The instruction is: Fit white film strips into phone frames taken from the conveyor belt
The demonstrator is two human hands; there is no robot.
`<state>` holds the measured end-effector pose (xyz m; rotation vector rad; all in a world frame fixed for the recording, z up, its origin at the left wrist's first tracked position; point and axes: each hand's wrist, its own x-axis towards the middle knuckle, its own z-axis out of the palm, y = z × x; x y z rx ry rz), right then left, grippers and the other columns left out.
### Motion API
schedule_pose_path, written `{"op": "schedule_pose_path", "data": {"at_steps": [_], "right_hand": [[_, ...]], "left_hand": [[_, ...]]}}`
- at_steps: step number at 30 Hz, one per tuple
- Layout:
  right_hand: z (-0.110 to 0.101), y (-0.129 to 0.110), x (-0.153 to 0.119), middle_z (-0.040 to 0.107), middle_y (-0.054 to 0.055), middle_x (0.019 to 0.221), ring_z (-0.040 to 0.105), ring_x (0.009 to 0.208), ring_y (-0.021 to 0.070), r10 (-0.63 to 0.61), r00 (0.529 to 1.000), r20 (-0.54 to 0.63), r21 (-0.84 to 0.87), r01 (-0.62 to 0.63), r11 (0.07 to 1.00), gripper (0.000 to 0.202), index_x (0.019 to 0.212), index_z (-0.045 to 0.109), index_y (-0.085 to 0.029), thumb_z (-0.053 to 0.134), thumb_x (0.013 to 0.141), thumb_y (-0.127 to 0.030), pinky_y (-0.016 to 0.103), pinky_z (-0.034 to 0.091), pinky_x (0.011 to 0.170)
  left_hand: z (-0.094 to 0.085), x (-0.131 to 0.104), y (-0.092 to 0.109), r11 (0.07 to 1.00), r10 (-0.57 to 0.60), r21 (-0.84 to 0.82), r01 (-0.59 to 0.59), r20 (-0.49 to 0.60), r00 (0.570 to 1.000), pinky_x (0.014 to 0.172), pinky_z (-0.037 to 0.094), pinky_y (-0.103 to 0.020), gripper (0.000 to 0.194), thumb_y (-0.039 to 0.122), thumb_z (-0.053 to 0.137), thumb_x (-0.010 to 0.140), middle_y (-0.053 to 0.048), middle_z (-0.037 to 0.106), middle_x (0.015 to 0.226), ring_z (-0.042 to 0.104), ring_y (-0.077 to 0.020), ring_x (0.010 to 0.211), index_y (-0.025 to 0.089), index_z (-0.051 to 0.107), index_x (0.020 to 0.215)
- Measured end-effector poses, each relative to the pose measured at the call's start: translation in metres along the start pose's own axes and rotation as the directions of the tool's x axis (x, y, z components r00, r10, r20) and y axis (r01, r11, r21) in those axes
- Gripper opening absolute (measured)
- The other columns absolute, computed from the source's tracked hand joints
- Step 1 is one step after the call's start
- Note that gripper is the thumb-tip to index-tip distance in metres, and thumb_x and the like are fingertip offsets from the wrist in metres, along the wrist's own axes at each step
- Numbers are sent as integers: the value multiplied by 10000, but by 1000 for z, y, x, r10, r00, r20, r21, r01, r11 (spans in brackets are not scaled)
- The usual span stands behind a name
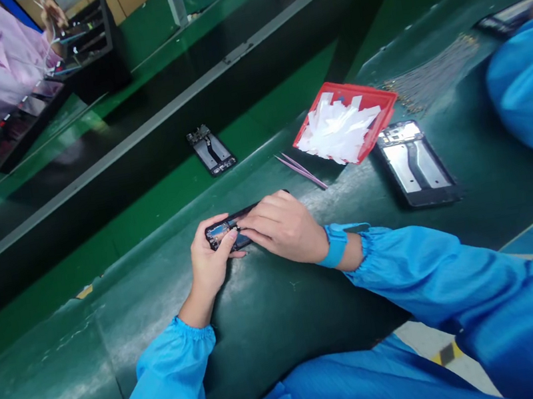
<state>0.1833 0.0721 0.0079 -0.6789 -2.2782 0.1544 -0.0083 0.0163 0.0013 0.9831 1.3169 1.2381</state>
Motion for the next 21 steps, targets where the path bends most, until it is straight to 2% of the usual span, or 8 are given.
{"op": "schedule_pose_path", "data": {"at_steps": [5, 16, 21], "right_hand": [[0, -2, 1, 734, 66, 960, 587, 840, 245, -24, 999, 23, -47, 25, 999, 185, 1074, 735, -191, 551, 1093, -195, 419, 370, 723], [1, -1, 2, 716, 75, 945, 570, 836, 251, -16, 999, 39, -72, 19, 997, 209, 1066, 738, -187, 532, 1097, -206, 418, 368, 725], [2, -3, 1, 722, 73, 953, 580, 839, 252, -55, 998, 28, -80, 57, 995, 197, 1094, 716, -170, 520, 1101, -191, 417, 382, 727]], "left_hand": [[1, -1, 2, 1000, -15, 19, 16, -24, 1000, 533, 671, -268, 500, 443, 836, 810, -43, 708, 957, 723, -168, 772, 194, 656, 1203], [-1, -1, 0, 999, 1, 45, 0, -6, 1000, 560, 680, -265, 544, 448, 855, 793, -66, 711, 1102, 731, -178, 840, 210, 637, 1231], [-1, -3, 5, 995, 38, 99, -33, -50, 998, 486, 643, -228, 468, 505, 776, 867, -54, 707, 1000, 721, -164, 770, 196, 643, 1193]]}}
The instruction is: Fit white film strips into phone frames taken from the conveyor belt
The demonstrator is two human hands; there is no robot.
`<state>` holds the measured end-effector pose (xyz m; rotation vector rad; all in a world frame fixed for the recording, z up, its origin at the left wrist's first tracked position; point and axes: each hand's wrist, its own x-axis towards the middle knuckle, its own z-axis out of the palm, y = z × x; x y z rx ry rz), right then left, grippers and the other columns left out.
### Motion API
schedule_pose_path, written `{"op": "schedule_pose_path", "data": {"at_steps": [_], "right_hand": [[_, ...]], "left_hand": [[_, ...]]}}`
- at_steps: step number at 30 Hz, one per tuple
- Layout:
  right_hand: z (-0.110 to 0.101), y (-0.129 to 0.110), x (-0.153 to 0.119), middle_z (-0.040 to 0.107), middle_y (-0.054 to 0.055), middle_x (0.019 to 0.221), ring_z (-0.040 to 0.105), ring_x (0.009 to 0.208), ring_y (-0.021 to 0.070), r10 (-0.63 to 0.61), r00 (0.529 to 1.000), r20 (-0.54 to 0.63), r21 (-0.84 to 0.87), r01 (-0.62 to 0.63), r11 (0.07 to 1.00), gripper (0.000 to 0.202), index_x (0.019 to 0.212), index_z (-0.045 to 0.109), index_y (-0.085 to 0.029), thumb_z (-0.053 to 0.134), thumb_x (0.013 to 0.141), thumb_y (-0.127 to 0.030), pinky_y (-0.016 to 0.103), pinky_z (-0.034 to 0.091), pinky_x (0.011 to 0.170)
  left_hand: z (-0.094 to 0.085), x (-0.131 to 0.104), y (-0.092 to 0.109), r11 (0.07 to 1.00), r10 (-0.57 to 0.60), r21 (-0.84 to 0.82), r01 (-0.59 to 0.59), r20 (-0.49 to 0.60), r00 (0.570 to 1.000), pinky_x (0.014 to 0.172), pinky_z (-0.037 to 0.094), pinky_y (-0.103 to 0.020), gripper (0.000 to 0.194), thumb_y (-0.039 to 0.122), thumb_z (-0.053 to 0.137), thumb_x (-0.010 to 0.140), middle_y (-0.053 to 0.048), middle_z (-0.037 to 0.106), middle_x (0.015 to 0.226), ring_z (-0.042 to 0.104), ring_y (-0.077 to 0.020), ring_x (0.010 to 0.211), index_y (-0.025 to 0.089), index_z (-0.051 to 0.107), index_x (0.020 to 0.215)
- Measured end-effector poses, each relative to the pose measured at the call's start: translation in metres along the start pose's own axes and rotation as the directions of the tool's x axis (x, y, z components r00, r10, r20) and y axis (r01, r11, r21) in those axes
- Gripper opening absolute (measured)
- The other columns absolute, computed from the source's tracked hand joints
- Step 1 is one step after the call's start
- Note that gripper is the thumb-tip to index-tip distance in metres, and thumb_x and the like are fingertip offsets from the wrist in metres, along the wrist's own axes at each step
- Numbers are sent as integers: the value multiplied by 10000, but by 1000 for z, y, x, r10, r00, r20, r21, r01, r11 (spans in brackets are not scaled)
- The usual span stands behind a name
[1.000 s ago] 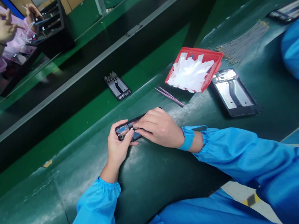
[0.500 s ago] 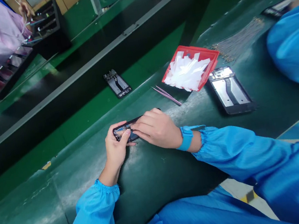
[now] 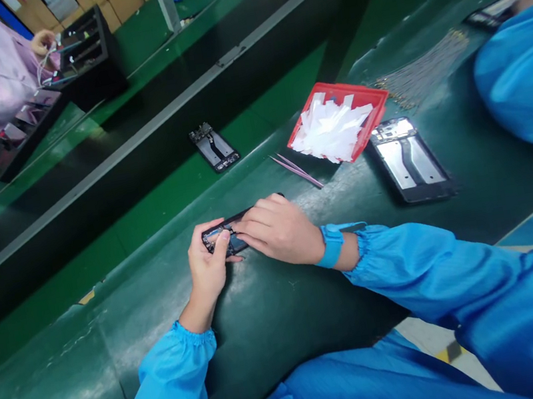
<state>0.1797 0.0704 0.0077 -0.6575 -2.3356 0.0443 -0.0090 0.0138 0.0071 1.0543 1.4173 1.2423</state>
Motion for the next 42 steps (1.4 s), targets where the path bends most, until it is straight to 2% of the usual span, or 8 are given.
{"op": "schedule_pose_path", "data": {"at_steps": [3, 8, 14, 19, 25, 32, 36, 42], "right_hand": [[-1, 3, 2, 713, 90, 1050, 607, 938, 274, 51, 998, -28, 106, -48, 993, 166, 1148, 692, -184, 543, 1076, -193, 422, 429, 789], [1, 25, 6, 639, 141, 1226, 592, 1137, 339, 336, 933, -132, 208, -305, 929, 304, 1263, 634, -188, 607, 962, -218, 481, 470, 938], [10, 46, 6, 702, 114, 1193, 661, 1061, 336, 481, 875, 51, 236, -478, 846, 446, 1312, 590, -176, 641, 872, -226, 479, 504, 930], [11, 46, 7, 712, 100, 1224, 680, 1079, 317, 497, 866, 46, 271, -490, 829, 433, 1288, 602, -184, 621, 856, -199, 444, 524, 924], [12, 41, 8, 653, 128, 1318, 615, 1206, 354, 501, 865, 12, 299, -482, 824, 527, 1336, 542, -196, 714, 848, -299, 524, 499, 1022], [12, 21, 11, 582, 163, 1292, 558, 1215, 390, 556, 831, 26, 289, -539, 791, 742, 1409, 465, -204, 822, 813, -465, 587, 491, 1023], [12, 12, 12, 526, 169, 1346, 509, 1289, 392, 583, 812, 36, 332, -560, 759, 744, 1396, 452, -222, 821, 811, -495, 605, 471, 1071], [12, 3, 12, 478, 180, 1384, 435, 1388, 395, 591, 806, 24, 343, -562, 753, 696, 1367, 455, -215, 809, 817, -456, 610, 423, 1153]], "left_hand": [[-6, 5, 2, 999, 23, 39, -20, -89, 996, 454, 617, -200, 485, 510, 786, 857, -33, 681, 958, 685, -131, 703, 200, 637, 1199], [-17, 17, -1, 992, 111, 72, -100, -176, 978, 517, 648, -208, 504, 521, 775, 862, -41, 658, 1029, 687, -125, 769, 192, 628, 1214], [-13, 14, 0, 986, 136, 122, -116, -165, 977, 535, 664, -233, 525, 540, 749, 881, -50, 672, 1019, 710, -139, 786, 177, 600, 1231], [-11, 11, -1, 981, 164, 124, -147, -141, 976, 549, 676, -256, 502, 538, 713, 914, -51, 664, 1019, 738, -171, 838, 184, 571, 1241], [-5, 2, -7, 959, 236, 185, -214, -105, 966, 593, 689, -270, 433, 472, 657, 976, -68, 674, 1095, 759, -179, 866, 195, 531, 1284], [11, -9, -10, 894, 341, 346, -284, -115, 933, 551, 648, -226, 387, 406, 611, 1013, -77, 730, 1061, 754, -143, 703, 177, 511, 1309], [14, -12, -13, 833, 417, 435, -342, -87, 905, 560, 629, -230, 356, 382, 605, 1016, -73, 758, 996, 731, -129, 596, 168, 521, 1289], [13, -12, -17, 769, 471, 520, -373, -65, 880, 687, 660, -305, 350, 361, 597, 1014, -113, 776, 1043, 791, -196, 773, 163, 509, 1287]]}}
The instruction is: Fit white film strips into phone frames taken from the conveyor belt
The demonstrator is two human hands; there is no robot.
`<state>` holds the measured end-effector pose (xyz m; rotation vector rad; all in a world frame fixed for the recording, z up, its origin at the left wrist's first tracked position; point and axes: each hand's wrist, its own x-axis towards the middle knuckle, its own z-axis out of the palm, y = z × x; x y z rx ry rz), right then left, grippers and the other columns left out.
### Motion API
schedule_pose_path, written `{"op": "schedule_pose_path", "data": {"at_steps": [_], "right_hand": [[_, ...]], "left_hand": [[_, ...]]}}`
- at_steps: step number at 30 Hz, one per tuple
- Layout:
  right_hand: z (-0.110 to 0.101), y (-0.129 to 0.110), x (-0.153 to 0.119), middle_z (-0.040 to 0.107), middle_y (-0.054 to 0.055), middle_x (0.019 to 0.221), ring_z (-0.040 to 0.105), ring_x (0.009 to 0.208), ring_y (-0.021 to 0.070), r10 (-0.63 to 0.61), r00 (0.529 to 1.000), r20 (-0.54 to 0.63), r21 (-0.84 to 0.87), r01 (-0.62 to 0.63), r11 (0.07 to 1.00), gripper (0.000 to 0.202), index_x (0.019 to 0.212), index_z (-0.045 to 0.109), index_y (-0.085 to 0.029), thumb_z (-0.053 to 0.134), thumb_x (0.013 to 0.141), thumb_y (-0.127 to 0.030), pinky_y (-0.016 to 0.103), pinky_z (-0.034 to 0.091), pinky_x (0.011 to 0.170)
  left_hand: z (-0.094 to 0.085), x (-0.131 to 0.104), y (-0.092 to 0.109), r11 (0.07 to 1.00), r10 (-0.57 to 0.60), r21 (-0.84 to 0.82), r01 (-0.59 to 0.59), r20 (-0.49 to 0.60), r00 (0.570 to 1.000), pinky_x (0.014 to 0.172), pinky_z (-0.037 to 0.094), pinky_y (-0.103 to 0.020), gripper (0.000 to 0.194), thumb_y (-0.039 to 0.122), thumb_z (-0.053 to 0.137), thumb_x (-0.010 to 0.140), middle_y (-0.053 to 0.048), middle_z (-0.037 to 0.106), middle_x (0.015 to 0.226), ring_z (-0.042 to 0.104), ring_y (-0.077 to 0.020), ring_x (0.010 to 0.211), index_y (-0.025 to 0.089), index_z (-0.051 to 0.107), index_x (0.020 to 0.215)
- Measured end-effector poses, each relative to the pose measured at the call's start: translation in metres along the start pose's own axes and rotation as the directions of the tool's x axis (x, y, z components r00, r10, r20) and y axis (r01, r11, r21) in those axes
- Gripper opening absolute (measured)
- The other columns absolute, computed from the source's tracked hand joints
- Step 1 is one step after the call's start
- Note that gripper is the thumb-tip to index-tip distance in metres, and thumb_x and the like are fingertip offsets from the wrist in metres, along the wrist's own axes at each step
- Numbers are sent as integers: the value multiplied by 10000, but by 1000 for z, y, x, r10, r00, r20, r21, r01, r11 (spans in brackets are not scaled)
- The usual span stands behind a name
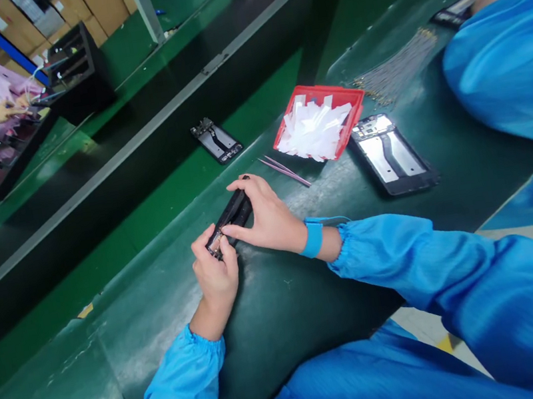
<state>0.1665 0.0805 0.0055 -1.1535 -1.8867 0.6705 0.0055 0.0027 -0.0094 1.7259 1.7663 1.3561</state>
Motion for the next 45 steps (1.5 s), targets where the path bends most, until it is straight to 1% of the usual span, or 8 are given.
{"op": "schedule_pose_path", "data": {"at_steps": [7, 13, 20, 26, 31, 36, 39, 45], "right_hand": [[3, -6, -6, 400, 204, 1454, 378, 1451, 415, 2, 1000, 12, -46, -1, 999, 700, 1419, 437, -209, 784, 847, -414, 614, 415, 1170], [9, 1, -3, 384, 203, 1470, 414, 1407, 423, 0, 999, 38, -134, 5, 991, 856, 1500, 436, -232, 881, 790, -405, 610, 443, 1128], [1, 10, 2, 519, 181, 1387, 492, 1318, 386, -104, 993, 64, -128, 111, 986, 524, 1341, 570, -210, 782, 894, -386, 565, 455, 1053], [-9, 13, 5, 660, 167, 1156, 582, 1066, 359, -300, 905, 302, -129, 351, 927, 298, 1281, 615, -142, 565, 1014, -264, 533, 470, 952], [-6, 14, 0, 668, 97, 1021, 644, 941, 277, -123, 963, 239, 76, 108, 991, 128, 1108, 585, -192, 525, 998, -215, 424, 542, 863], [-2, 11, -6, 649, 68, 1029, 667, 883, 226, -62, 933, 355, 343, -68, 937, 240, 1042, 528, -212, 664, 940, -381, 336, 568, 730], [-2, 9, -6, 659, 94, 1165, 674, 974, 242, -17, 930, 367, 476, -171, 863, 366, 1202, 518, -210, 660, 953, -438, 331, 584, 715], [1, 0, -12, 682, 44, 981, 670, 882, 237, 3, 923, 386, 553, -234, 800, 242, 1093, 563, -206, 594, 990, -423, 372, 590, 782]], "left_hand": [[1, -2, -2, 999, -34, -22, 34, -14, 999, 641, 653, -286, 341, 354, 616, 991, -119, 776, 1051, 782, -186, 745, 171, 511, 1259], [-5, 14, -3, 954, -244, -186, 234, -32, 969, 448, 593, -223, 404, 425, 687, 934, -24, 716, 906, 673, -113, 524, 186, 542, 1226], [-15, 26, 0, 900, -365, -258, 352, -3, 931, 336, 502, -178, 470, 496, 753, 872, -1, 641, 889, 580, -66, 457, 169, 580, 1162], [-18, 30, -13, 810, -389, -399, 429, 182, 903, 334, 455, -151, 569, 541, 772, 847, -30, 652, 980, 609, -84, 553, 221, 582, 1277], [-20, 34, -16, 669, -368, -599, 440, 246, 896, 549, 590, -233, 585, 624, 665, 890, -97, 708, 1100, 708, -171, 795, 207, 597, 1294], [-9, 23, -16, 762, -315, -525, 378, 208, 926, 970, 587, -323, 621, 450, 873, 762, -85, 715, 1233, 710, -201, 1069, 209, 594, 1261], [-4, 15, -13, 783, -262, -496, 374, 283, 923, 1006, 575, -363, 576, 457, 820, 826, -97, 708, 1256, 705, -219, 1107, 207, 579, 1285], [-4, 13, -3, 839, -183, -443, 318, 321, 929, 1017, 570, -381, 528, 438, 768, 867, -102, 714, 1220, 708, -229, 1103, 200, 565, 1293]]}}
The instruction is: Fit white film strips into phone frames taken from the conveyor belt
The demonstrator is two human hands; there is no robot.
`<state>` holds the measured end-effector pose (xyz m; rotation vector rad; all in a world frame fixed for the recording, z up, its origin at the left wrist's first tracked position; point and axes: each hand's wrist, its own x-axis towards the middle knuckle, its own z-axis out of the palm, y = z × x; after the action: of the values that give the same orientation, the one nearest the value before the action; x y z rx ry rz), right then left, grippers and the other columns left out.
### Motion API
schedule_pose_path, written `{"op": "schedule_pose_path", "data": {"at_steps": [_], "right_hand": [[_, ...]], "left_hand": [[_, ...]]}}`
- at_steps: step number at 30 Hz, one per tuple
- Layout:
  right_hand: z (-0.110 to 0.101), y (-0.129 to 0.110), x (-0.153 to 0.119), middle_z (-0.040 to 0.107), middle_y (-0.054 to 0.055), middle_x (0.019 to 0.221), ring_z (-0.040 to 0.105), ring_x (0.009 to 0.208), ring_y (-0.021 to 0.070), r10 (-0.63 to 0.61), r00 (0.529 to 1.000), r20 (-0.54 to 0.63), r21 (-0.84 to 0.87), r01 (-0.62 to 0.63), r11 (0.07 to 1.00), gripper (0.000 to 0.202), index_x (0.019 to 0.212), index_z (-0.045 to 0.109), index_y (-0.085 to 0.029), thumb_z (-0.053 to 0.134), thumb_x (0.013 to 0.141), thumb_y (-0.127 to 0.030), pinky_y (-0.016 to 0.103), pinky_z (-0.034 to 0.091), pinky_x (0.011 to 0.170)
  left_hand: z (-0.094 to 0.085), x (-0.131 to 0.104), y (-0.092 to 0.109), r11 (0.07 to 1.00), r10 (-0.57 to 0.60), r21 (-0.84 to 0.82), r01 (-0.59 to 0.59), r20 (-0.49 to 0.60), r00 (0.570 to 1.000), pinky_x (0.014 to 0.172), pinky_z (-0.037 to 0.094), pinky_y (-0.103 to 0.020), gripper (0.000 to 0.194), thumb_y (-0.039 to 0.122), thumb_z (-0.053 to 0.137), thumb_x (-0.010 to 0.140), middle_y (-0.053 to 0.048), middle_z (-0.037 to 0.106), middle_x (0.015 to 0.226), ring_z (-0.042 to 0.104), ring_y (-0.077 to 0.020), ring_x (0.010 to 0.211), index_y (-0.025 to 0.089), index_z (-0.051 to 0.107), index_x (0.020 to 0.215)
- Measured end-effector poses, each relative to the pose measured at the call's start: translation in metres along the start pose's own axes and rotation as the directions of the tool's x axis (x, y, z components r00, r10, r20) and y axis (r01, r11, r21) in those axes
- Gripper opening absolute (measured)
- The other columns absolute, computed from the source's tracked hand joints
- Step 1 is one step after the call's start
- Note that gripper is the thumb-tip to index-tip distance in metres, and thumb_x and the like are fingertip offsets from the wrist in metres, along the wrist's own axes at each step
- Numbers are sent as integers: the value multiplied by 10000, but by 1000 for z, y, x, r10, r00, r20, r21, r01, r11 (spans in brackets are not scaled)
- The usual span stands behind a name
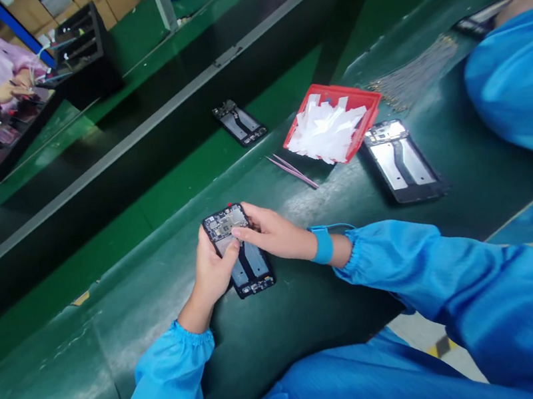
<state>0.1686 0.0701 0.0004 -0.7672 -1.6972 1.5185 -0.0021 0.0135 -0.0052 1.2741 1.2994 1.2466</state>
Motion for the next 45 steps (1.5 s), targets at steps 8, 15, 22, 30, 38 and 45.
{"op": "schedule_pose_path", "data": {"at_steps": [8, 15, 22, 30, 38, 45], "right_hand": [[-1, 0, 0, 678, 59, 1030, 664, 994, 263, -48, 995, 92, 39, 45, 998, 230, 1115, 572, -211, 566, 1019, -420, 430, 592, 910], [0, 5, 2, 682, 57, 1083, 646, 1063, 262, -33, 992, 126, 122, 17, 992, 297, 1227, 606, -199, 561, 998, -382, 446, 570, 976], [3, -4, 0, 721, 51, 1058, 669, 1017, 256, 8, 997, 71, 189, -21, 982, 271, 1130, 669, -183, 613, 943, -371, 398, 580, 912], [8, -5, -2, 630, -6, 756, 591, 731, 187, 54, 998, -6, 220, -52, 974, 170, 780, 630, -187, 634, 836, -347, 296, 516, 691], [7, 2, -3, 692, 0, 841, 669, 721, 182, 96, 985, 143, 107, -112, 988, 444, 1311, 615, -176, 657, 952, -435, 282, 548, 648], [0, 9, 1, 672, 17, 883, 669, 589, 154, 209, 942, 264, 229, -271, 935, 589, 1387, 545, -163, 732, 924, -475, 229, 474, 452]], "left_hand": [[4, -6, -1, 1000, 9, -11, -10, -105, 994, 883, 601, -334, 450, 423, 775, 837, -69, 726, 1097, 717, -206, 968, 202, 598, 1188], [1, -5, -7, 999, 5, -49, -12, -157, 988, 868, 579, -299, 423, 477, 759, 874, -52, 712, 1069, 693, -180, 938, 209, 607, 1163], [5, -6, 4, 999, 19, 40, -12, -183, 983, 817, 577, -286, 388, 467, 743, 880, -47, 717, 1014, 690, -174, 884, 194, 620, 1126], [12, -10, 10, 998, -12, 51, 24, -224, 975, 706, 554, -254, 286, 353, 766, 797, -20, 724, 877, 663, -149, 745, 183, 640, 989], [-7, 12, 5, 944, -234, -307, 120, -370, 899, 817, 597, -330, 401, 327, 722, 788, -69, 776, 1044, 753, -200, 865, 200, 608, 1151], [-36, 26, 11, 897, -242, -420, 138, -203, 949, 812, 622, -364, 520, 483, 670, 803, -106, 728, 1230, 733, -264, 1056, 203, 572, 1229]]}}
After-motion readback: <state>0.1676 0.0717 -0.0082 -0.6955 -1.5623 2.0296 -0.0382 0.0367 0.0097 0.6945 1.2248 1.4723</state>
